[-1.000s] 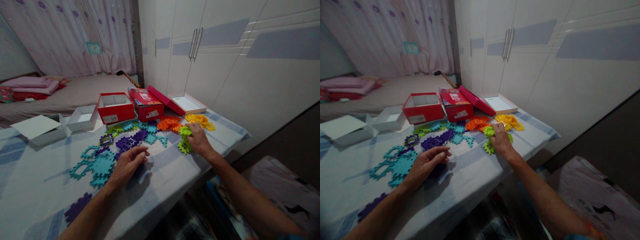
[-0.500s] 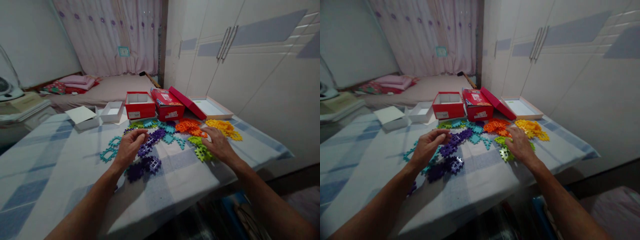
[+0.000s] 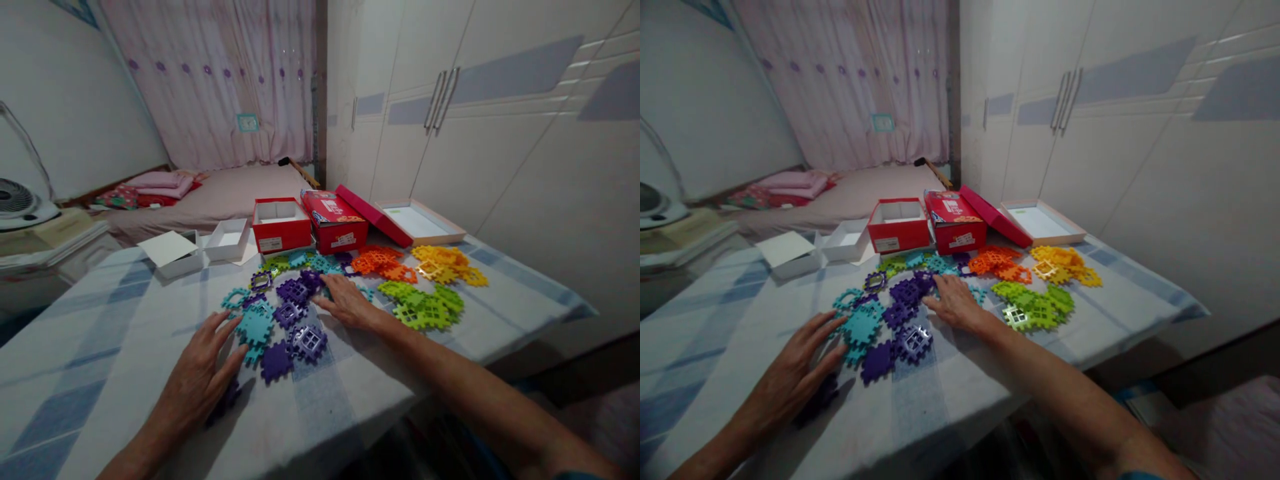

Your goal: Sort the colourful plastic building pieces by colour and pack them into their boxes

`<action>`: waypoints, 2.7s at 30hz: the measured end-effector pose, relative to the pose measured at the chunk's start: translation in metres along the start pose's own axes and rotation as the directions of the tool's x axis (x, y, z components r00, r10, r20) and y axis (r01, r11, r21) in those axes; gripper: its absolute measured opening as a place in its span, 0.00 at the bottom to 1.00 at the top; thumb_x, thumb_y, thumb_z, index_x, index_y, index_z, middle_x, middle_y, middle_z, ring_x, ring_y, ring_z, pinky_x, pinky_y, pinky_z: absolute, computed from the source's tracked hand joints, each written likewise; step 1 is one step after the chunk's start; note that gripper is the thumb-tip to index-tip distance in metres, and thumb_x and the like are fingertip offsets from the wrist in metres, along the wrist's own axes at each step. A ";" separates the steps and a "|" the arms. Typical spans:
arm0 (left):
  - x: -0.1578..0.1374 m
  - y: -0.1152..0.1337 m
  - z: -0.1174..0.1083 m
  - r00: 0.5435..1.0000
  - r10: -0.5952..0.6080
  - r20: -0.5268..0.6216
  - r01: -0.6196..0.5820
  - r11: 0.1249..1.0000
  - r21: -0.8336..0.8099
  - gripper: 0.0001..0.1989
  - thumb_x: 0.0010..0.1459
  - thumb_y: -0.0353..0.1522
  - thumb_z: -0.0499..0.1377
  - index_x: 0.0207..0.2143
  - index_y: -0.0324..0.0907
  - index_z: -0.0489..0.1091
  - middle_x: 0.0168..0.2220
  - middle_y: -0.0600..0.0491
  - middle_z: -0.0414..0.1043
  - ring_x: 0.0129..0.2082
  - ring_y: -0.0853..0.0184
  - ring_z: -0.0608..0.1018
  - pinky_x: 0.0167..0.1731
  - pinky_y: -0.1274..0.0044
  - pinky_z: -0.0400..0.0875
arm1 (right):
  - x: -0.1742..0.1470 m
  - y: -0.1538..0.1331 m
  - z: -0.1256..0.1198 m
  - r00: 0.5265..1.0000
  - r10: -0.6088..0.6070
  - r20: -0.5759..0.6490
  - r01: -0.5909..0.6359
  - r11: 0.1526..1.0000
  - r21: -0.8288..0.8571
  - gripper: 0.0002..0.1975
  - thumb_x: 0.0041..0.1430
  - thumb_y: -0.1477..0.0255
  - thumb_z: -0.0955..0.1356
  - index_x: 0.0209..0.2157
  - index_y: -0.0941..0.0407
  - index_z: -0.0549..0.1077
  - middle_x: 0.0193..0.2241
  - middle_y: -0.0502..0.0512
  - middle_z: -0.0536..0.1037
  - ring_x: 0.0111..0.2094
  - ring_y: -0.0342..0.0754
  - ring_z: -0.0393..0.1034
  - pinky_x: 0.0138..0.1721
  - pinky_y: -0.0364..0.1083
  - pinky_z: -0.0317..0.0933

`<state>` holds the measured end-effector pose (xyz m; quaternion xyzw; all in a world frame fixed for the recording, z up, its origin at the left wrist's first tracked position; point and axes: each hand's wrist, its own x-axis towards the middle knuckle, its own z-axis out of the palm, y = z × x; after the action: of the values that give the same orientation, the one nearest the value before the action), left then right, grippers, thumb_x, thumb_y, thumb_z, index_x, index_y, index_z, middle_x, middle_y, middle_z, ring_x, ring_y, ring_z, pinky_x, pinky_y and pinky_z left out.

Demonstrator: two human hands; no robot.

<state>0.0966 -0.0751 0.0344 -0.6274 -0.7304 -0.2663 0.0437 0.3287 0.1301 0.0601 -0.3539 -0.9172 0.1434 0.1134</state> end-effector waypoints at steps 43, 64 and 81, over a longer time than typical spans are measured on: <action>0.080 -0.008 0.030 0.996 -0.073 -0.049 0.079 0.989 0.129 0.24 0.62 0.44 0.46 0.52 0.40 0.68 0.58 0.43 0.64 0.63 0.49 0.58 0.59 0.56 0.58 | 0.053 0.040 -0.010 0.987 0.147 -0.063 -0.158 0.959 -0.237 0.25 0.65 0.65 0.59 0.59 0.62 0.63 0.53 0.68 0.69 0.55 0.57 0.62 0.53 0.53 0.56; 0.188 0.021 0.075 0.986 0.114 0.122 -0.136 0.973 0.187 0.14 0.57 0.31 0.54 0.44 0.40 0.73 0.44 0.44 0.75 0.47 0.58 0.74 0.49 0.69 0.66 | 0.106 -0.006 0.012 0.989 -0.036 -0.146 -0.015 0.941 -0.339 0.13 0.65 0.71 0.59 0.42 0.56 0.73 0.44 0.60 0.75 0.47 0.55 0.67 0.46 0.52 0.59; 0.142 0.035 0.040 0.956 0.212 0.204 -0.227 0.973 0.049 0.15 0.59 0.31 0.51 0.44 0.43 0.74 0.45 0.47 0.75 0.47 0.60 0.75 0.49 0.68 0.69 | 0.037 0.058 -0.054 0.987 -0.073 0.144 0.109 0.959 -0.262 0.20 0.60 0.75 0.63 0.54 0.53 0.69 0.55 0.59 0.70 0.56 0.57 0.60 0.50 0.54 0.58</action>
<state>0.1107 0.0721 0.0683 -0.7260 -0.6661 -0.1696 0.0229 0.3547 0.2062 0.0944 -0.3129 -0.9491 0.0354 0.0094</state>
